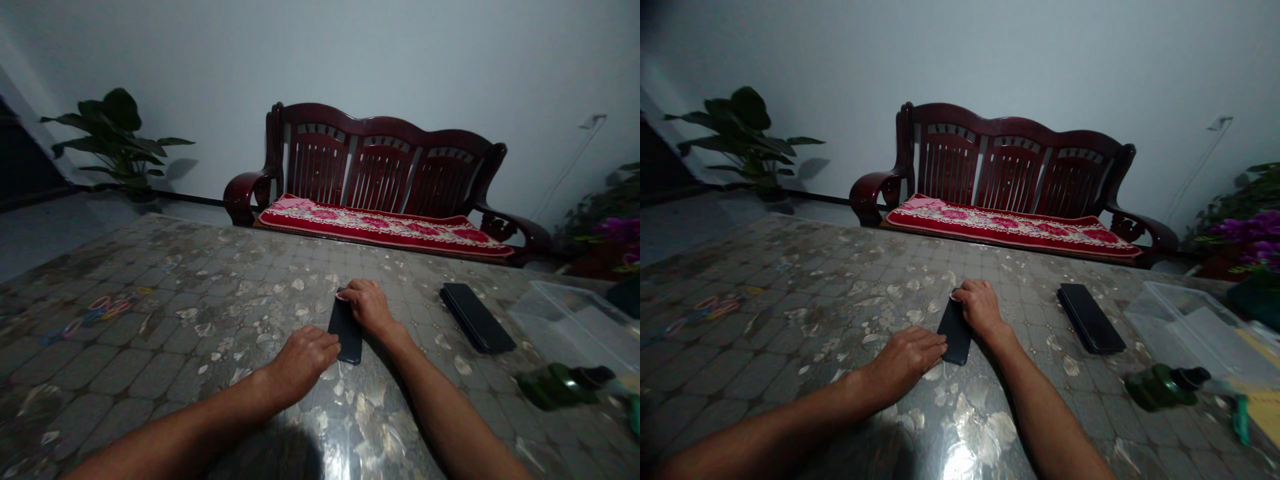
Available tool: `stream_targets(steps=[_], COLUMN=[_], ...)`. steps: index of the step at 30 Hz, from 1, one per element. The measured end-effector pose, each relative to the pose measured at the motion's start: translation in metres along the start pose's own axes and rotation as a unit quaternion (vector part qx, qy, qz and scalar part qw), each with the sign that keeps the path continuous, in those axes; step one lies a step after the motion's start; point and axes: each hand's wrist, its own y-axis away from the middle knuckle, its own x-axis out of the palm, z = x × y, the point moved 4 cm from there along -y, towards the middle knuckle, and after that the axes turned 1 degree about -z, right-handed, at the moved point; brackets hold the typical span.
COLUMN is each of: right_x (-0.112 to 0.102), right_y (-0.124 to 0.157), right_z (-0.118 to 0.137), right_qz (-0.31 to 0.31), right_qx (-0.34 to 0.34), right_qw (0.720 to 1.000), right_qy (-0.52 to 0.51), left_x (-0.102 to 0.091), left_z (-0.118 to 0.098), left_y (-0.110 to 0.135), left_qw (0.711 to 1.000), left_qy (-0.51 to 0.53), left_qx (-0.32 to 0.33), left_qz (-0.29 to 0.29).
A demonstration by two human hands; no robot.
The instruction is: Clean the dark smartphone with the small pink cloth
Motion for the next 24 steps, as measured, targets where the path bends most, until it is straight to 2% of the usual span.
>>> stream_targets(steps=[4,9,17,24], right_x=[-0.002,-0.005,-0.007,-0.011], right_y=[0.002,0.01,0.004,0.01], right_z=[0.006,0.013,0.003,0.01], right_qz=[0.007,0.016,0.0,0.022], right_qx=[-0.025,-0.09,-0.026,-0.095], right_qw=[1.0,0.995,1.0,0.994], right_qy=[-0.003,-0.044,-0.01,-0.046], left_x=[0.0,0.0,-0.001,0.001], left_z=[0.0,0.0,-0.001,0.0], left_y=[0.001,0.0,0.0,0.001], left_qw=[1.0,1.0,1.0,1.0], left_qy=[0.005,0.009,0.006,0.018], left_qx=[0.002,-0.005,-0.004,-0.01], left_qz=[-0.001,0.018,0.005,0.018])
